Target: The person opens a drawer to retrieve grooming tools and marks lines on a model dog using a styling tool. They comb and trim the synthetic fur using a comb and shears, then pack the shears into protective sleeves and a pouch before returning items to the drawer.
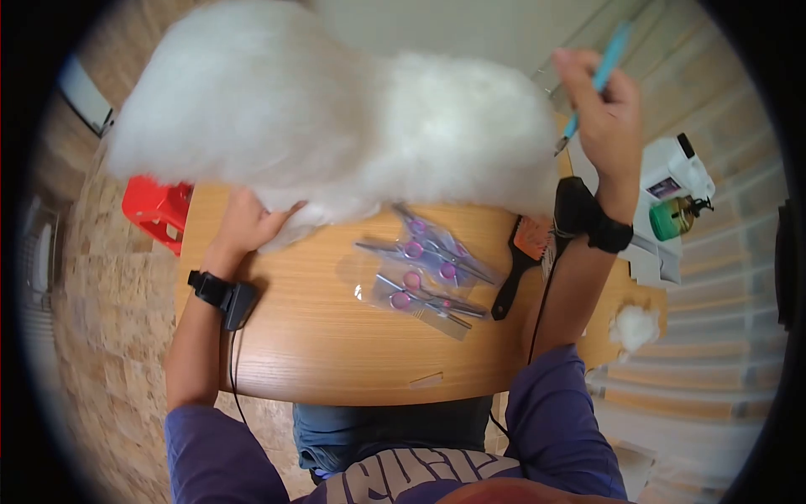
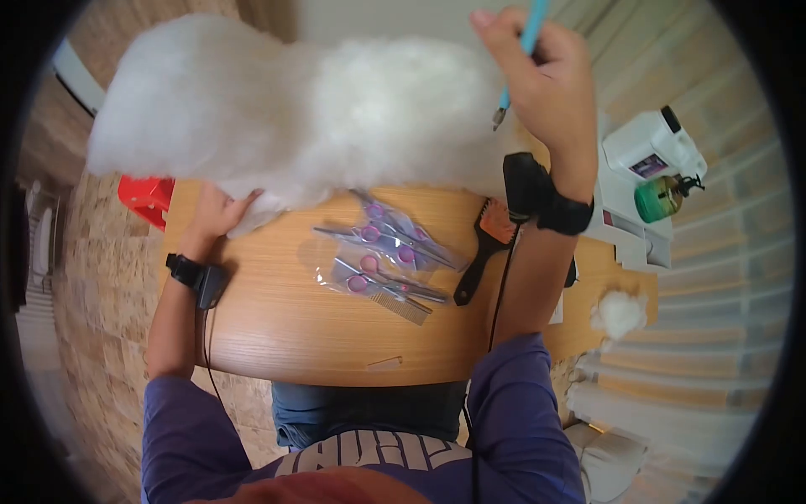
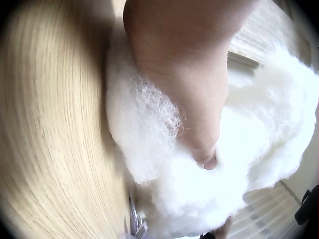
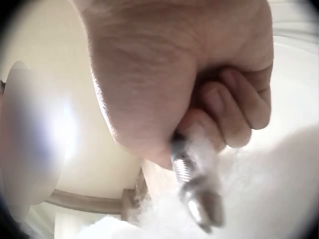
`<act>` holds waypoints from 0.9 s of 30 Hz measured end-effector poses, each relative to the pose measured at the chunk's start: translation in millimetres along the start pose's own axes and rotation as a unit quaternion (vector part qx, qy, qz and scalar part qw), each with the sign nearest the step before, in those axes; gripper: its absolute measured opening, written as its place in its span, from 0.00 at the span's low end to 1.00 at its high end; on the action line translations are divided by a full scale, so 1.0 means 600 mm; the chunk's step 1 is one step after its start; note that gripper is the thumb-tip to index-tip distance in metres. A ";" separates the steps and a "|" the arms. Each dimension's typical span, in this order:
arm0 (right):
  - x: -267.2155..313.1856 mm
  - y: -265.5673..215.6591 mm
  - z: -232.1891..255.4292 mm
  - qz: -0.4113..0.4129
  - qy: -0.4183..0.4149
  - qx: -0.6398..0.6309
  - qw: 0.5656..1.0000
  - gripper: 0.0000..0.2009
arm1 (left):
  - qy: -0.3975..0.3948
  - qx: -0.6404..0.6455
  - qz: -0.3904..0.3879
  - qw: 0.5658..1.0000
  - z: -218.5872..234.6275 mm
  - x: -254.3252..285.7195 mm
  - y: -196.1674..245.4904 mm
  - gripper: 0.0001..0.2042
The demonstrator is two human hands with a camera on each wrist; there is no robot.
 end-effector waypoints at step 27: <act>0.002 -0.008 -0.175 -0.066 -0.122 -0.122 0.983 0.18 | 0.012 -0.055 0.003 0.998 -0.013 0.001 -0.010 0.17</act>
Point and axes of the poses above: each hand's wrist, its own x-axis away from the middle knuckle, its own z-axis out of the back of the hand, y = z × x, the point moved 9 cm from there along -x, towards the middle knuckle, and after that the axes turned 4 degrees about -x, right-handed, at the moved point
